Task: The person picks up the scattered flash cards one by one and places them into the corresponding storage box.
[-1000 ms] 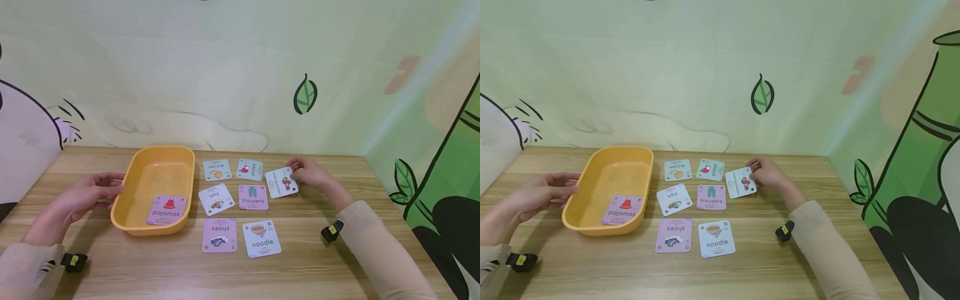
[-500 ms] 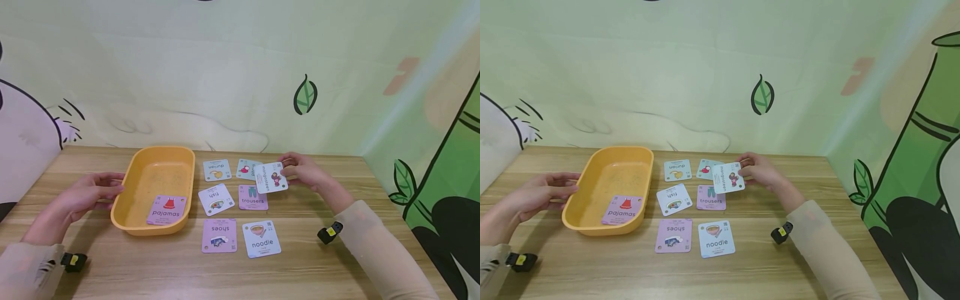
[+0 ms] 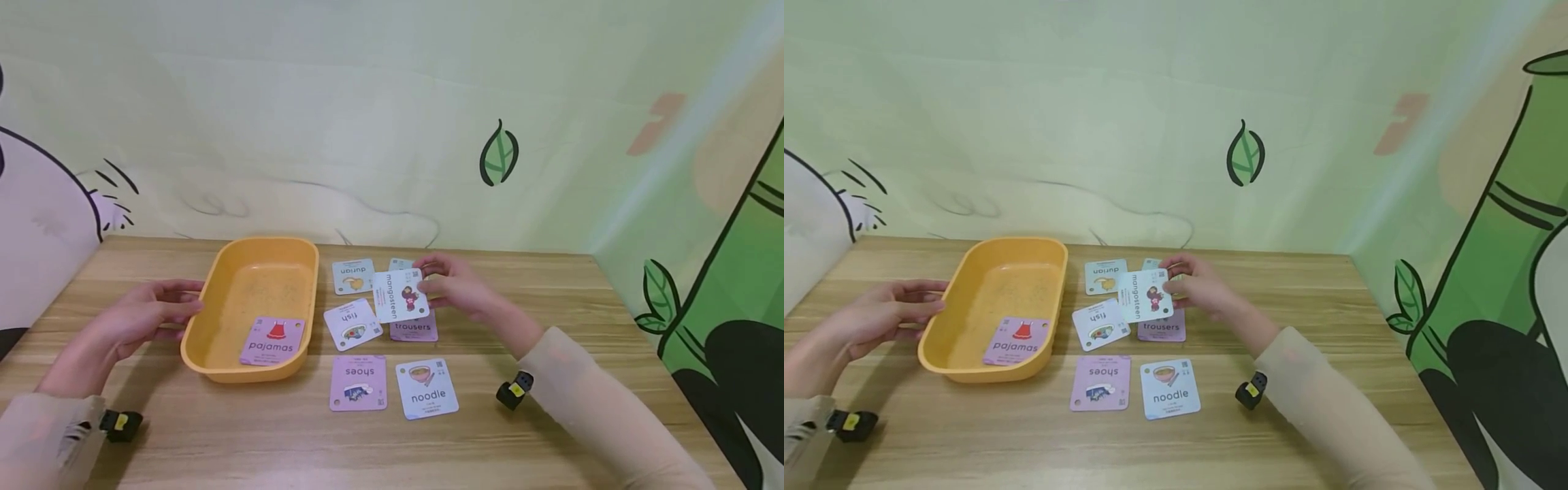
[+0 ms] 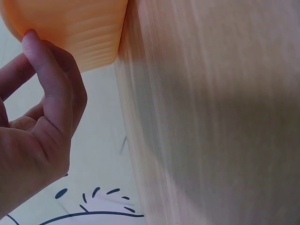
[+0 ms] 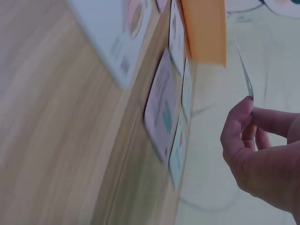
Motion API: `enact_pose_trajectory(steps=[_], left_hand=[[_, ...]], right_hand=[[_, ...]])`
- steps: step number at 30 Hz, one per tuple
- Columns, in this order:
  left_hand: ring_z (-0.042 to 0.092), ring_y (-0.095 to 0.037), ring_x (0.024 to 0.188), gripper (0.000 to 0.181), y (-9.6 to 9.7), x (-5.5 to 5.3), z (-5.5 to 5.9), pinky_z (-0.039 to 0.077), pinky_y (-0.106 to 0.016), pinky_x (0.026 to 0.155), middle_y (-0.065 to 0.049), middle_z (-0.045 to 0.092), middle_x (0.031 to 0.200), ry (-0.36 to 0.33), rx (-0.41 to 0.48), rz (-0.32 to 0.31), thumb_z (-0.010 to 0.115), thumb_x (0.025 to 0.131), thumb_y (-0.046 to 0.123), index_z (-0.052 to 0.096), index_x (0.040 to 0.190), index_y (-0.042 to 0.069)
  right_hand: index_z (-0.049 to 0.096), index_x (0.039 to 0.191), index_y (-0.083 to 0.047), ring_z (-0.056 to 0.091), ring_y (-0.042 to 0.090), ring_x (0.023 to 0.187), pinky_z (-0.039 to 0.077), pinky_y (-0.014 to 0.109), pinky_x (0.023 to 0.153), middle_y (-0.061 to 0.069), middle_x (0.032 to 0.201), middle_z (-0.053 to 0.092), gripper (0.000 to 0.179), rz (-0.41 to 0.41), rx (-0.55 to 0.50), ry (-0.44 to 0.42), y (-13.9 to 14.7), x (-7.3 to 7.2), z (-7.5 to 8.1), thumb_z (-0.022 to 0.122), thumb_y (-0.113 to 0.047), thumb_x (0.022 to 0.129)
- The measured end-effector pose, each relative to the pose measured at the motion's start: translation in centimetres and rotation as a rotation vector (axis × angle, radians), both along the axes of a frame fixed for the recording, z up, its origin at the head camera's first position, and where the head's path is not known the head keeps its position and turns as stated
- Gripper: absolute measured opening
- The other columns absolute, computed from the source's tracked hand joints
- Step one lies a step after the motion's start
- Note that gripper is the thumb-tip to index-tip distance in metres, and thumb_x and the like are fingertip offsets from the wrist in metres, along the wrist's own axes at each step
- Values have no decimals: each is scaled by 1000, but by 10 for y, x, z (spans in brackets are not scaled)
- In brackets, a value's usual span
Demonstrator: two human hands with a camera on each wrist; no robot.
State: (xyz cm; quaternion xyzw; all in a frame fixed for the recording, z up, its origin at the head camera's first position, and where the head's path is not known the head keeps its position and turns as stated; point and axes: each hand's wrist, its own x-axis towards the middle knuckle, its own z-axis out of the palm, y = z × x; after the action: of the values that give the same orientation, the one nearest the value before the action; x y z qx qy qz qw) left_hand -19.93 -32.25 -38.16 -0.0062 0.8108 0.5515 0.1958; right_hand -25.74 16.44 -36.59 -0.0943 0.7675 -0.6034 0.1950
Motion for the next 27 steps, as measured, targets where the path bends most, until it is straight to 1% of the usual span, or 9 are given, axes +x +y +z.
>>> enact_pose_trajectory(steps=[4, 7, 11, 14, 19, 23, 27], left_hand=[[68, -18, 96, 67, 0, 0, 0, 60, -37, 84, -14, 62, 124, -9, 5, 6, 60, 106, 18, 25, 155, -11], [68, -19, 97, 68, 1, -1, 0, 60, -37, 85, -12, 63, 122, -13, 7, 9, 61, 105, 18, 25, 156, -10], [67, -19, 97, 68, 1, -1, 0, 59, -37, 85, -16, 60, 128, -15, 1, 10, 60, 106, 20, 25, 156, -9], [66, -20, 98, 69, 1, -1, 0, 59, -37, 85, -19, 56, 133, -18, -4, 11, 60, 106, 21, 24, 156, -9], [66, -19, 98, 68, 1, 0, 0, 59, -36, 85, -20, 54, 135, -19, -4, 11, 60, 106, 21, 24, 156, -9], [66, -19, 98, 69, 2, 0, 0, 59, -36, 86, -22, 52, 137, -20, -4, 12, 60, 106, 22, 24, 157, -9], [66, -19, 99, 69, 2, 0, 1, 59, -36, 86, -25, 48, 141, -21, -5, 13, 60, 106, 22, 24, 157, -9]], right_hand=[[56, 133, -1, 62, 28, 100, 58, 40, 82, 17, 125, 54, 38, 10, -17, -2, -21, 2, 1, 61, 6, 96], [58, 131, -2, 63, 27, 97, 59, 38, 79, 16, 122, 56, 36, 19, -26, 6, -36, 4, 2, 62, 6, 96], [60, 130, -2, 63, 26, 97, 60, 37, 78, 15, 121, 57, 36, 33, -40, 10, -55, 5, 3, 64, 6, 95], [61, 131, -1, 63, 25, 96, 60, 38, 78, 14, 119, 58, 37, 43, -60, -4, -67, 7, 3, 64, 7, 95], [60, 130, 2, 63, 24, 93, 60, 36, 75, 14, 115, 57, 38, 59, -102, -12, -84, 9, 0, 65, 9, 93], [61, 130, 2, 64, 23, 92, 61, 37, 77, 13, 112, 58, 37, 68, -120, -6, -96, 11, -3, 66, 8, 93], [62, 130, 2, 64, 23, 92, 61, 37, 79, 13, 109, 59, 37, 76, -150, -28, -108, 15, -6, 68, 8, 94]])
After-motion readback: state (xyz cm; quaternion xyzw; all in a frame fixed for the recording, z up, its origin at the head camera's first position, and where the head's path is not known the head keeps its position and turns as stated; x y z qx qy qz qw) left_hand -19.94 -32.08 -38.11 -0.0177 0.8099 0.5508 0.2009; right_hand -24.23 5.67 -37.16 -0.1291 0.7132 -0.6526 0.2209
